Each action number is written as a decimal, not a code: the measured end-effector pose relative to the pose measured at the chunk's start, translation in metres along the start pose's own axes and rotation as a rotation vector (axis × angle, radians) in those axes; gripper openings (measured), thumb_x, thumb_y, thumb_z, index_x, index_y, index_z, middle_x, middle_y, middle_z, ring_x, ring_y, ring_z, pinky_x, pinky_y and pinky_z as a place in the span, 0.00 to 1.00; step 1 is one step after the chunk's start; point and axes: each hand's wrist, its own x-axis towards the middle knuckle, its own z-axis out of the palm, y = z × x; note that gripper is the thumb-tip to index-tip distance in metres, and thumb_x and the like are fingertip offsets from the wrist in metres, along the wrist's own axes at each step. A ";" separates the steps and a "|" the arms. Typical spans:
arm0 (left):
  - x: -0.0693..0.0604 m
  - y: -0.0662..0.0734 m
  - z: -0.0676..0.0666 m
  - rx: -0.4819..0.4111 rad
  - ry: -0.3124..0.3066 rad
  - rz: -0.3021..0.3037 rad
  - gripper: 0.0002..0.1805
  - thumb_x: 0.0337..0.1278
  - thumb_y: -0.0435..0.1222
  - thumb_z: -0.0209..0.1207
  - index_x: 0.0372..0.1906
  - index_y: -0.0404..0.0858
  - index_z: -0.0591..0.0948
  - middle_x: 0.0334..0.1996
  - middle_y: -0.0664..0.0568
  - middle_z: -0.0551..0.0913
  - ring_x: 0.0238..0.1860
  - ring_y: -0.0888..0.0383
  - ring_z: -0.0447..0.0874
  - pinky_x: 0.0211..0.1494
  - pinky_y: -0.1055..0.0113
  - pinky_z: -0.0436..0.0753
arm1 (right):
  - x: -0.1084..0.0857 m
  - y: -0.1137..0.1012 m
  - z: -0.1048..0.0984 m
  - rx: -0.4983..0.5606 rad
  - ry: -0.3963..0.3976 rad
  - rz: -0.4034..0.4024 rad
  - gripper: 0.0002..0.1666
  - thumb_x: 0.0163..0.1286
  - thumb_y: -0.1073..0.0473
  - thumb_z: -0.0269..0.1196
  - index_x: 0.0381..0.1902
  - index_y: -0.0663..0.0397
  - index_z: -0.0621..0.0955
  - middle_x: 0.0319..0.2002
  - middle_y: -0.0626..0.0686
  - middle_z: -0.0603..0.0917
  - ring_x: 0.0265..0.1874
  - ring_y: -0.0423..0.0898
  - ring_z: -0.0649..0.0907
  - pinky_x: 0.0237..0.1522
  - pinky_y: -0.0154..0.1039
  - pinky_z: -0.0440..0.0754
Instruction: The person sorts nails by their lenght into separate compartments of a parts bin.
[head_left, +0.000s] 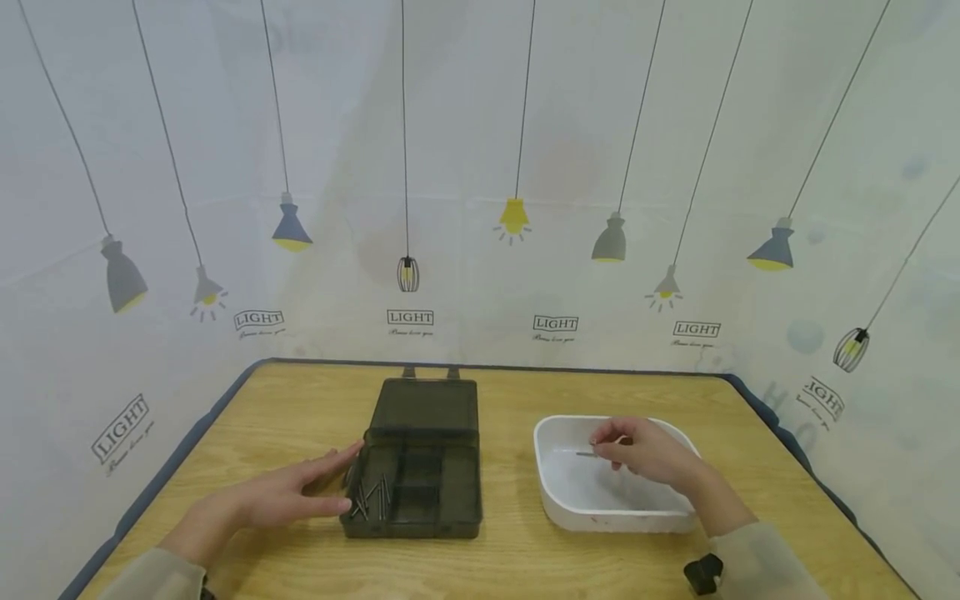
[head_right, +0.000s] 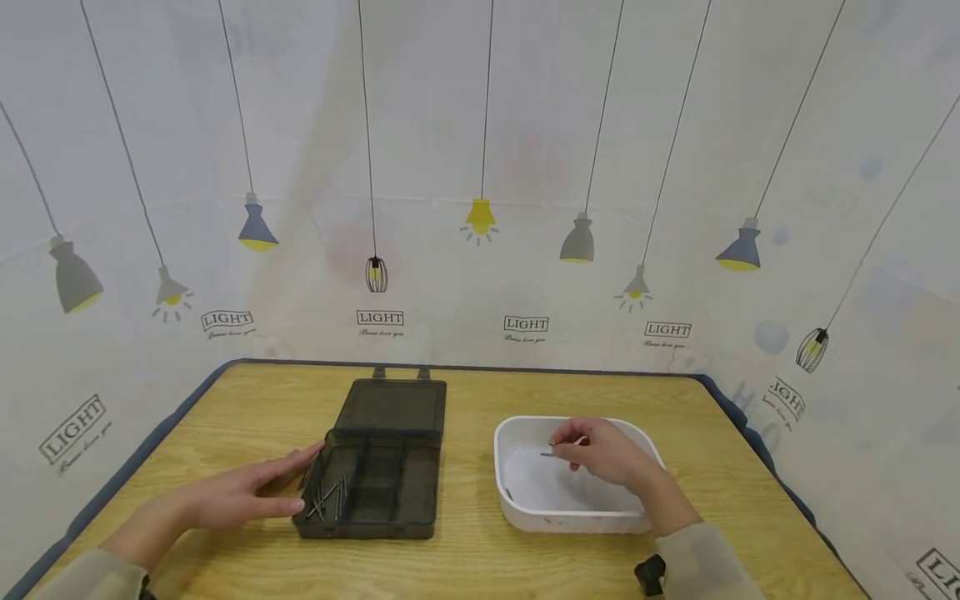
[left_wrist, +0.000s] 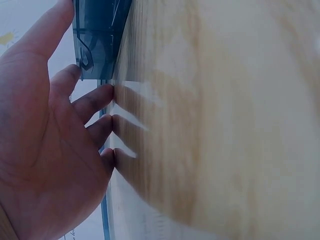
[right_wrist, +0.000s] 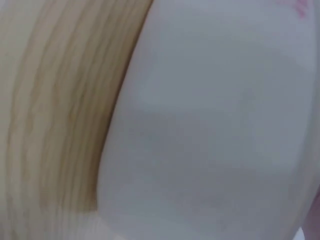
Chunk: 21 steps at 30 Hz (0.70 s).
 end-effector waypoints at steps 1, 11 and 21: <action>0.000 0.000 0.000 0.000 0.001 0.002 0.48 0.79 0.57 0.63 0.91 0.61 0.51 0.91 0.45 0.53 0.89 0.28 0.41 0.83 0.21 0.50 | 0.000 -0.002 0.001 0.016 0.001 -0.001 0.13 0.82 0.55 0.67 0.55 0.56 0.85 0.48 0.54 0.87 0.38 0.48 0.84 0.34 0.36 0.80; -0.001 0.001 0.001 0.003 0.013 0.009 0.48 0.78 0.57 0.63 0.91 0.61 0.52 0.90 0.44 0.53 0.89 0.28 0.43 0.83 0.21 0.52 | 0.004 -0.036 0.014 0.120 -0.017 -0.086 0.15 0.82 0.51 0.67 0.56 0.56 0.84 0.49 0.60 0.88 0.37 0.47 0.86 0.31 0.33 0.79; -0.002 0.001 0.000 0.003 0.014 0.004 0.48 0.78 0.58 0.63 0.91 0.61 0.51 0.90 0.45 0.53 0.89 0.28 0.42 0.83 0.20 0.50 | 0.012 -0.073 0.043 0.181 -0.081 -0.166 0.15 0.81 0.52 0.69 0.53 0.57 0.83 0.47 0.58 0.90 0.34 0.47 0.88 0.24 0.31 0.75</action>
